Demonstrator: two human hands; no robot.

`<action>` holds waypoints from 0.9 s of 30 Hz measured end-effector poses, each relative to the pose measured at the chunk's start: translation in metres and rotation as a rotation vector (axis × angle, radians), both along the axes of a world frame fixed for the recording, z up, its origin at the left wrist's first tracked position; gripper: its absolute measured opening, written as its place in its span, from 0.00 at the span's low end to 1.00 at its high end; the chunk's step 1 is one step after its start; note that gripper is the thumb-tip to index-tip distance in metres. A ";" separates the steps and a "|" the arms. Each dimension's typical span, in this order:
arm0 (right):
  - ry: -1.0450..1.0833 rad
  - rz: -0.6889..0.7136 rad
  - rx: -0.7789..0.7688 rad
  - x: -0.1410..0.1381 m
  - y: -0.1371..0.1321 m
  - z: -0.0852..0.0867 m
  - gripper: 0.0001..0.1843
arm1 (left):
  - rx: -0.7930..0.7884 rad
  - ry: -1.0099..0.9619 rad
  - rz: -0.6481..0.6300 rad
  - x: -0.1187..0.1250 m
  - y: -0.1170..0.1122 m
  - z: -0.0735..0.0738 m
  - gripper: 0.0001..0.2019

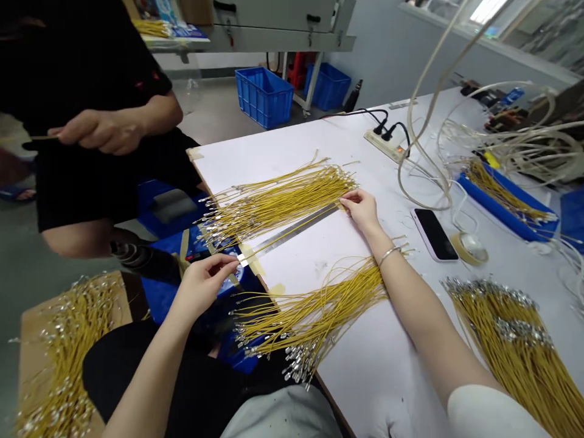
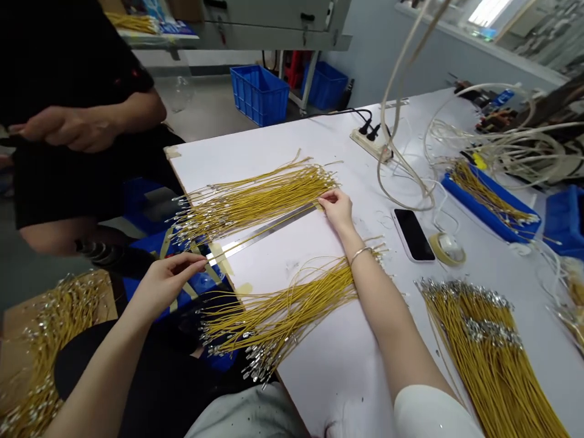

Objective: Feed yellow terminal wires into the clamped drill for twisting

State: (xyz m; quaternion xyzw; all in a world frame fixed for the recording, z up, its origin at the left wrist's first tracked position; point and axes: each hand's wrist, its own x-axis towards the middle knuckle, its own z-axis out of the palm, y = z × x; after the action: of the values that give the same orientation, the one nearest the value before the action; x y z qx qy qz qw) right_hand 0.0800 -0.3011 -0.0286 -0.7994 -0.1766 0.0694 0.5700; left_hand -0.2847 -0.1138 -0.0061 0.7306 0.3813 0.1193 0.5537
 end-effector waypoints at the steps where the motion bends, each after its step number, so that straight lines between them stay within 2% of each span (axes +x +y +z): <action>1: -0.011 -0.002 -0.003 0.000 0.000 -0.001 0.12 | 0.007 0.008 -0.004 0.000 0.001 0.000 0.23; 6: -0.045 -0.005 -0.039 0.001 0.001 0.000 0.11 | 0.082 0.040 -0.030 0.000 0.004 0.000 0.22; 10: -0.050 0.000 -0.038 0.000 -0.001 0.002 0.11 | 0.082 0.015 -0.050 0.001 0.003 0.001 0.21; 16: -0.010 -0.061 -0.050 -0.007 -0.001 0.007 0.08 | 0.148 -0.004 -0.091 -0.001 0.001 0.001 0.17; 22: 0.014 -0.130 -0.040 -0.017 0.002 0.014 0.08 | 0.112 0.029 -0.096 -0.003 -0.001 0.000 0.12; 27: -0.028 -0.140 -0.095 -0.015 0.002 0.012 0.07 | 0.102 0.029 -0.106 -0.003 0.000 -0.001 0.11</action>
State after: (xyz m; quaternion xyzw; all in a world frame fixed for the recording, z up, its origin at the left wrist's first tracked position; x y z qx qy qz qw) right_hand 0.0650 -0.2989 -0.0164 -0.8368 -0.1246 0.0264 0.5325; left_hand -0.2875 -0.1140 -0.0067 0.7787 0.3437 0.0984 0.5155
